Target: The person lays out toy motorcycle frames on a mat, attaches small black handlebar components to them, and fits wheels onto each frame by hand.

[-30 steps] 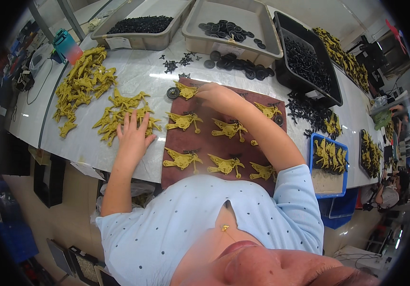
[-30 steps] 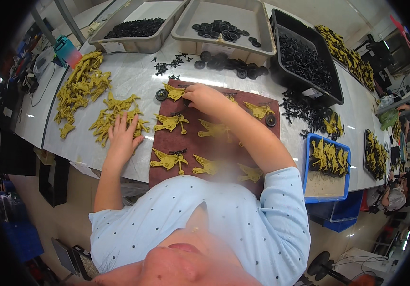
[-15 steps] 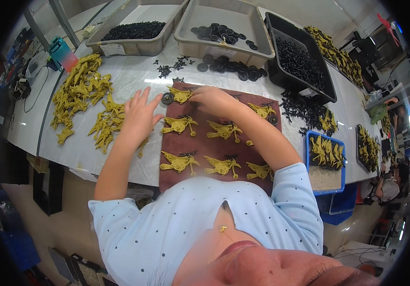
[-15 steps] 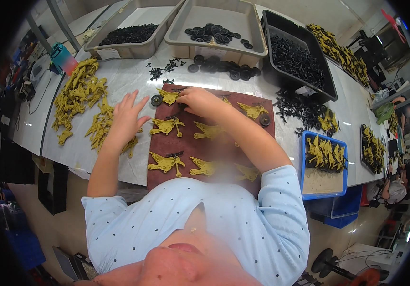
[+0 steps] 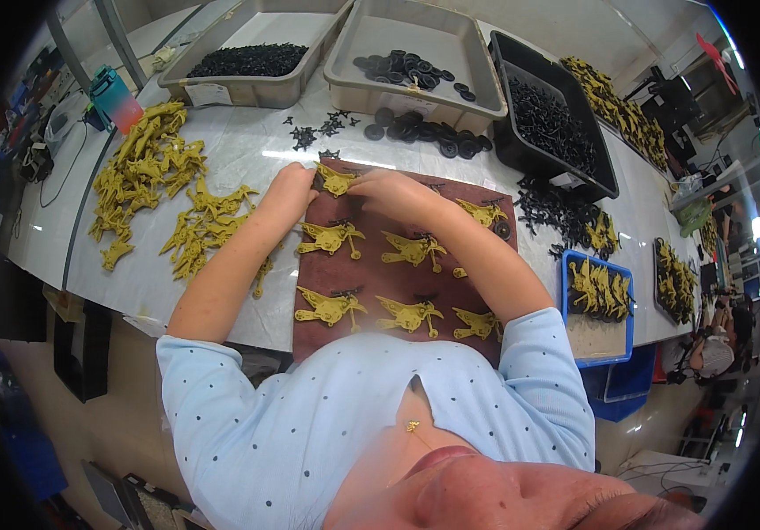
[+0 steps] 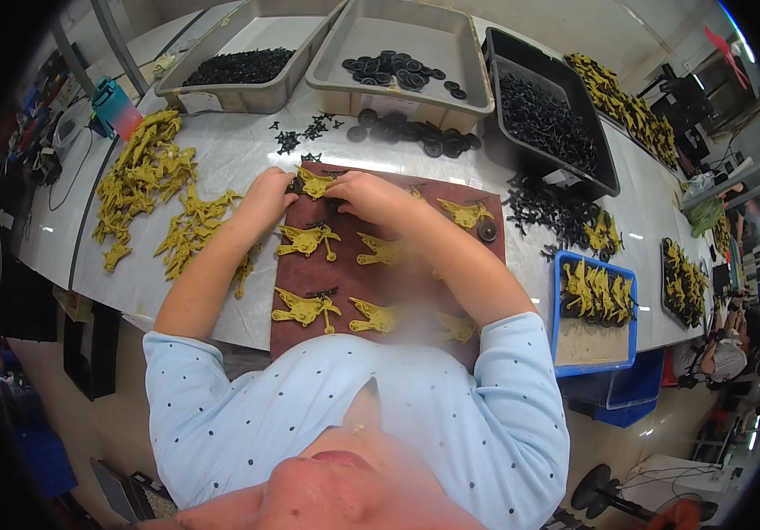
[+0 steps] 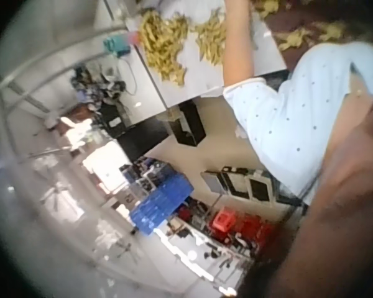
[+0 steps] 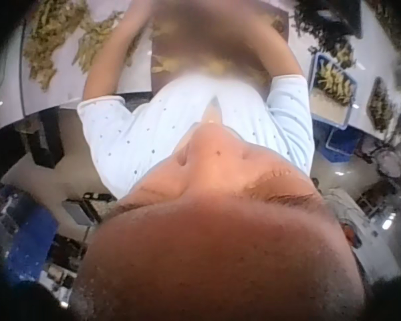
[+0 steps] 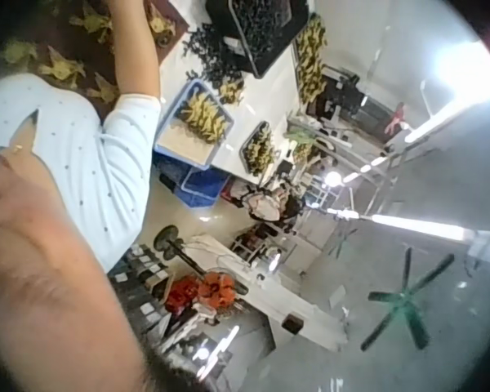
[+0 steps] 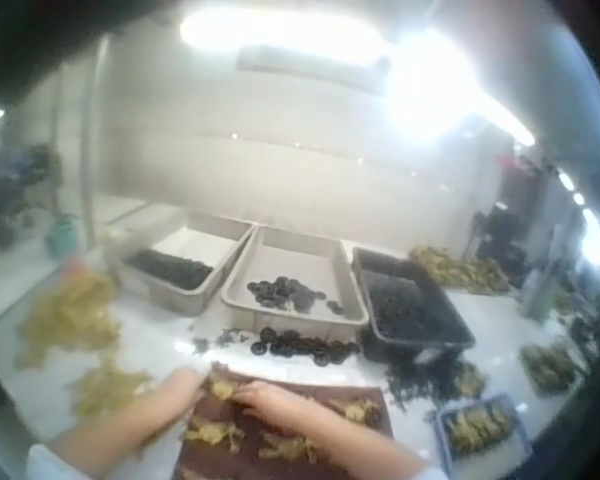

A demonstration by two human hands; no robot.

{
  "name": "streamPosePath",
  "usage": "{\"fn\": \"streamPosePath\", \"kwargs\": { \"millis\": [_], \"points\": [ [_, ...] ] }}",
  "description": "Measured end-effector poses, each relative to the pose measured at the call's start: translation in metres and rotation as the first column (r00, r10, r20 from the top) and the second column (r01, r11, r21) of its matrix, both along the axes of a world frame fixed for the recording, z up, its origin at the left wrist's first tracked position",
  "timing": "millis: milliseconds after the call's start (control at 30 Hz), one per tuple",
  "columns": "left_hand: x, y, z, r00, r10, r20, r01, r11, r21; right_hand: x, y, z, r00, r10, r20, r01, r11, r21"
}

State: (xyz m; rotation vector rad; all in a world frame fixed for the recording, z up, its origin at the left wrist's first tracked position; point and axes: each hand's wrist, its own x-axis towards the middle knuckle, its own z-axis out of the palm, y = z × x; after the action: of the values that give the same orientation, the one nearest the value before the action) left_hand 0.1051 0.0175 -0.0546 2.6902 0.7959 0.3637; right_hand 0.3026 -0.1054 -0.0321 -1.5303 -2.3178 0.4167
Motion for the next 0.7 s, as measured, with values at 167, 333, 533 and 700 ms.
{"fn": "streamPosePath", "kwargs": {
  "millis": [167, 333, 533, 700],
  "points": [
    [0.003, 0.002, -0.001, 1.0, -0.003, -0.001, 0.003, 1.0, 0.001, 0.001, -0.004, -0.002, 0.998, -0.009, 0.068, 0.008, 1.0, 0.018],
    [-0.001, 0.002, 0.001, 0.999, 0.018, 0.035, -0.017, 1.0, -0.022, -0.002, 0.0, 0.0, 0.994, 0.006, 0.108, -0.008, 1.0, 0.019],
    [0.001, 0.004, -0.006, 0.996, 0.076, 0.036, -0.076, 0.997, 0.005, -0.005, 0.009, -0.006, 0.994, -0.041, 0.102, 0.034, 0.997, 0.071],
    [-0.001, 0.003, -0.007, 0.993, 0.096, 0.064, -0.097, 0.995, 0.011, 0.001, 0.009, -0.009, 0.997, -0.036, 0.065, 0.029, 0.994, 0.103]
  ]
}}
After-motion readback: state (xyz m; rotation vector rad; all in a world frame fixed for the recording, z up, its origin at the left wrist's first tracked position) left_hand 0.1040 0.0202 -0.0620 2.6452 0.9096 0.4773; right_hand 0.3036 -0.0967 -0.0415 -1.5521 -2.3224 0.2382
